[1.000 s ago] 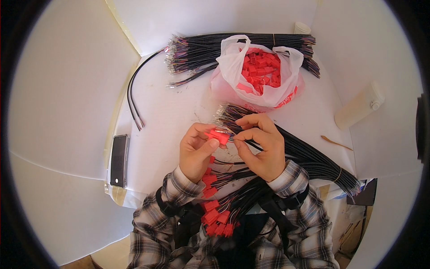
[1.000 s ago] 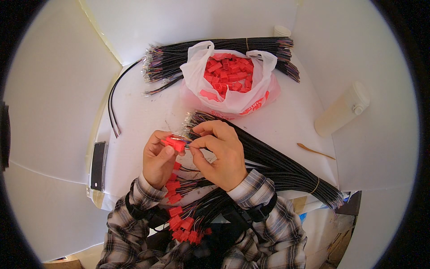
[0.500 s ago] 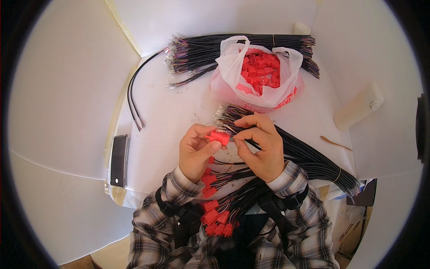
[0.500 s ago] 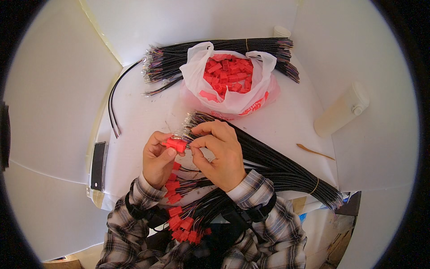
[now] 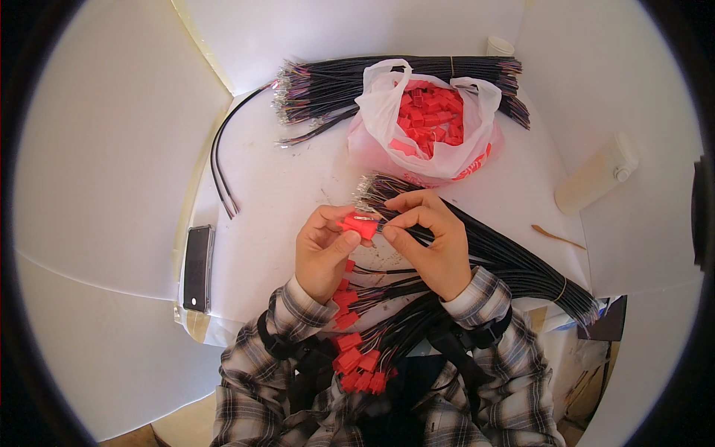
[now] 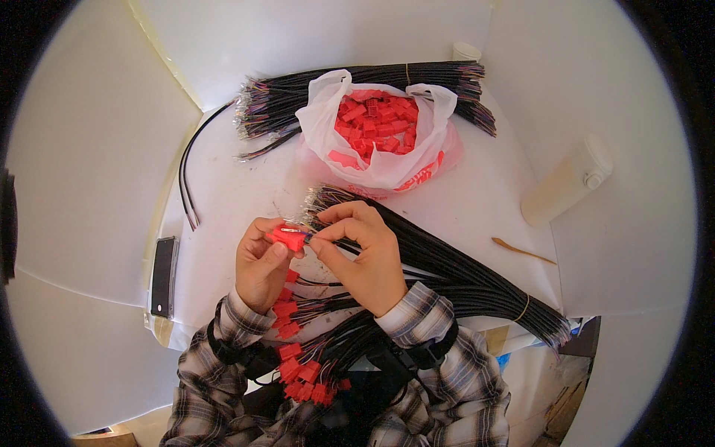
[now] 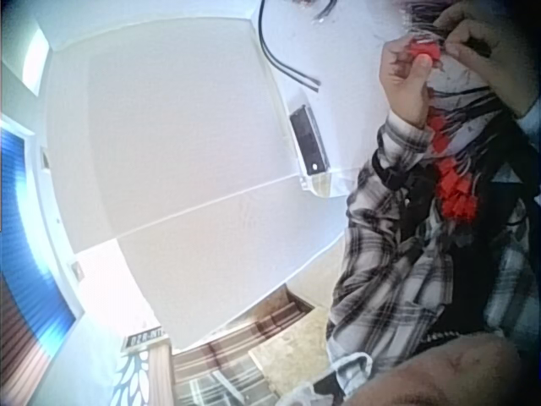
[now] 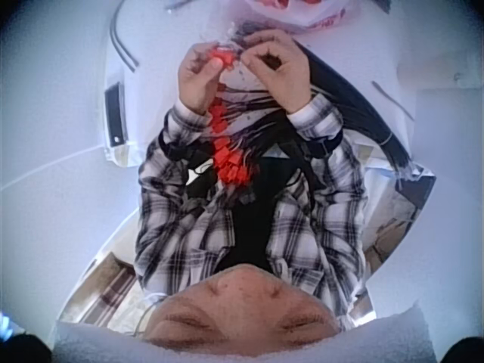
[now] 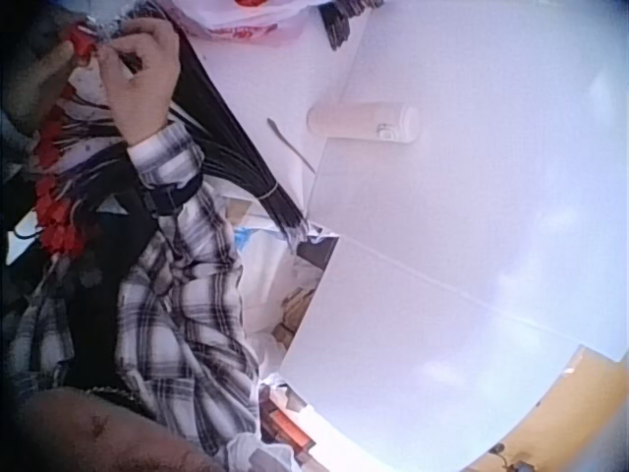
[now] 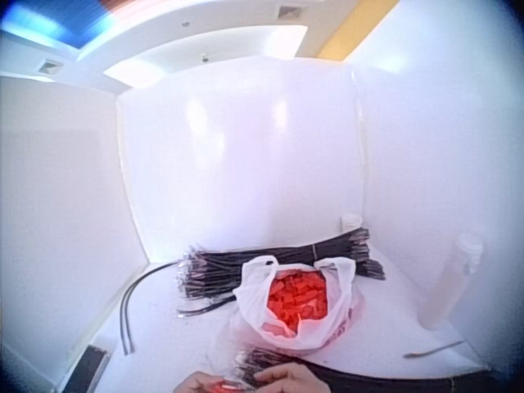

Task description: Inserting wired terminals into a red plastic connector housing to assemble a wire harness.

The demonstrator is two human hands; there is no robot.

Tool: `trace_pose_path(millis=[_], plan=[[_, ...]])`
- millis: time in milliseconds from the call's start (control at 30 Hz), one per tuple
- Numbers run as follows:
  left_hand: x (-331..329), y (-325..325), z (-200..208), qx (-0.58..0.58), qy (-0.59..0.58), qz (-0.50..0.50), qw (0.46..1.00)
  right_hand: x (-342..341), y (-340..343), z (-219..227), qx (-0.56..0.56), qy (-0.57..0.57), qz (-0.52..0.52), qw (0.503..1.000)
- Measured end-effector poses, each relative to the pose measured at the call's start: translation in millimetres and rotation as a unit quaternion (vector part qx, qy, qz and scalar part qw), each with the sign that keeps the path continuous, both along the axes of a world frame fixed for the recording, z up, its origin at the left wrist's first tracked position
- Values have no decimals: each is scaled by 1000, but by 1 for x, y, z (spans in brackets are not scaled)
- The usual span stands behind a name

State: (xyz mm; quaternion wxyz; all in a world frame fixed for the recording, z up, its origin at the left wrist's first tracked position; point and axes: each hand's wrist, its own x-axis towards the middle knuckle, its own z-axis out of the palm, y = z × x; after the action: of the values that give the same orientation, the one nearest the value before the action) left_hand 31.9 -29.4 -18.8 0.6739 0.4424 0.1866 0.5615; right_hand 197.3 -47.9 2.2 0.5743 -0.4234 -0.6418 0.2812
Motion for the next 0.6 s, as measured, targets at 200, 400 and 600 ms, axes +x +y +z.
trace_pose_path(millis=[200,400,600], plan=[[-1,0,-4,9,35,6,999,0,-1,-1,-29,27,14,999],[-1,0,-3,7,40,1,999,0,-1,-1,-28,26,21,999],[-1,-1,-2,16,51,12,998,0,-1,0,-22,22,22,999]])
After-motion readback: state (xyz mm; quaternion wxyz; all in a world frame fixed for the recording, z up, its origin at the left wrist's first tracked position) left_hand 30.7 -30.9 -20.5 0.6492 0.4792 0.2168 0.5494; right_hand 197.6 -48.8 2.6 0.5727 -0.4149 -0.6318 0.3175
